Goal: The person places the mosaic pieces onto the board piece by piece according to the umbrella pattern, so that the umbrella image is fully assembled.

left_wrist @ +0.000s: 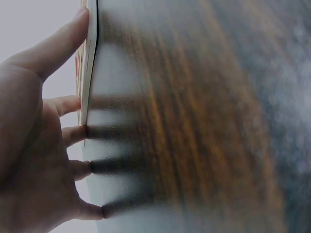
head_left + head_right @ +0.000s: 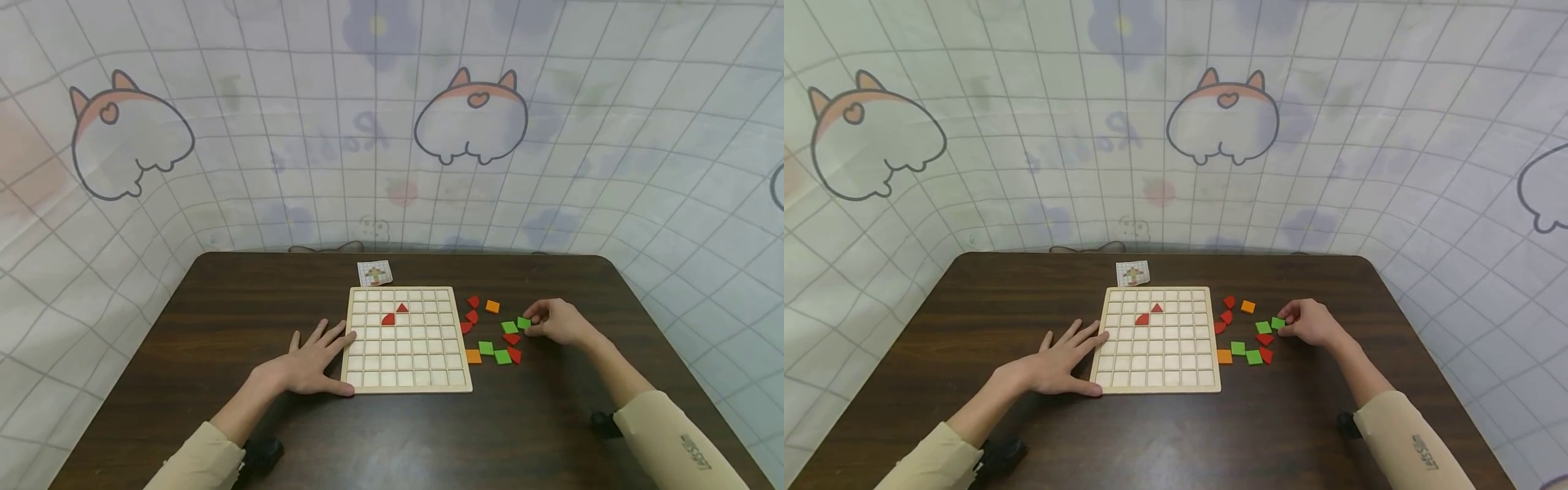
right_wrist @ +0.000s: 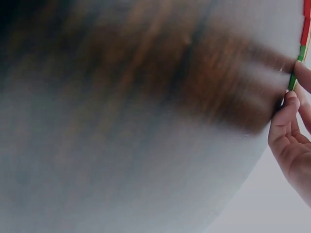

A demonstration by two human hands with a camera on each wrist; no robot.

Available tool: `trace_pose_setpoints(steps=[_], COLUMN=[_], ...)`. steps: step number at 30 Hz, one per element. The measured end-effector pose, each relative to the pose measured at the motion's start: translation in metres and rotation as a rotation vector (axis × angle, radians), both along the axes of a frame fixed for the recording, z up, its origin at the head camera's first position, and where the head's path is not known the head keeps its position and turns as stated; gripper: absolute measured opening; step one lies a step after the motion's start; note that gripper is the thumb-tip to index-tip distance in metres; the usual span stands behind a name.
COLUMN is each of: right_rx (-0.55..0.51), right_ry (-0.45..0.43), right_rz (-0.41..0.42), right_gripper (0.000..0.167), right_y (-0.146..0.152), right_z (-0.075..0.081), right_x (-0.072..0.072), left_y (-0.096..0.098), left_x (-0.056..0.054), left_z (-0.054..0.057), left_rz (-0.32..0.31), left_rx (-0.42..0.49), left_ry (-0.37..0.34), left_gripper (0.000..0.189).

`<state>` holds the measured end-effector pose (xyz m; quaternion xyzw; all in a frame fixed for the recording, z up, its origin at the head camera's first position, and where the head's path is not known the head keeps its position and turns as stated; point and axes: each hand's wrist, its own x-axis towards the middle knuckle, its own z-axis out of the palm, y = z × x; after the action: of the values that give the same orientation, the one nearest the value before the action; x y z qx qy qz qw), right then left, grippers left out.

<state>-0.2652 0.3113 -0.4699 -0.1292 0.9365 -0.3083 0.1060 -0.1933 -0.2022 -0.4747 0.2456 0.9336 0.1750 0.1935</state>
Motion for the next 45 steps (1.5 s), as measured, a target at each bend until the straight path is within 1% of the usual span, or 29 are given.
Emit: trace_pose_setpoints(steps=[4,9,14,21,29,33,39,42,45], right_rx=[-0.001,-0.007,-0.029,-0.068,-0.084,-0.096,-0.102,-0.130,-0.165], right_ry=[0.006,0.003,-0.028,-0.074,-0.128,-0.131,-0.085,-0.079,-0.092], right_rz=[-0.001,-0.002,0.001,0.026,0.060,0.069,0.088,0.082,0.090], right_gripper=[0.028,0.027,0.029,0.033,0.032,0.029,0.030,0.032,0.033], right_y=[-0.002,-0.002,-0.003,-0.010,-0.023,-0.029,-0.039,-0.045,-0.050], right_z=[-0.001,-0.001,0.000,0.011,0.018,0.020,0.017,0.016,0.015], right_x=[0.001,-0.001,-0.004,-0.003,-0.005,-0.005,-0.008,-0.010,-0.013], left_y=[0.000,0.000,0.000,0.001,0.001,0.001,0.001,0.001,0.002], left_x=[0.001,0.001,0.001,0.000,0.001,0.002,0.002,0.002,0.001], left_z=[0.000,0.002,0.000,0.000,0.001,0.001,0.002,0.002,0.002], left_rz=[0.004,0.006,0.005,0.002,0.001,-0.001,0.001,0.003,0.005], left_rx=[0.002,0.003,0.004,-0.002,0.000,0.004,-0.003,-0.001,0.002], left_ry=[0.000,0.001,0.002,0.006,0.008,0.009,0.001,0.000,0.001], left_gripper=[0.104,0.104,0.104,0.104,0.104,0.104,0.104,0.104,0.105])
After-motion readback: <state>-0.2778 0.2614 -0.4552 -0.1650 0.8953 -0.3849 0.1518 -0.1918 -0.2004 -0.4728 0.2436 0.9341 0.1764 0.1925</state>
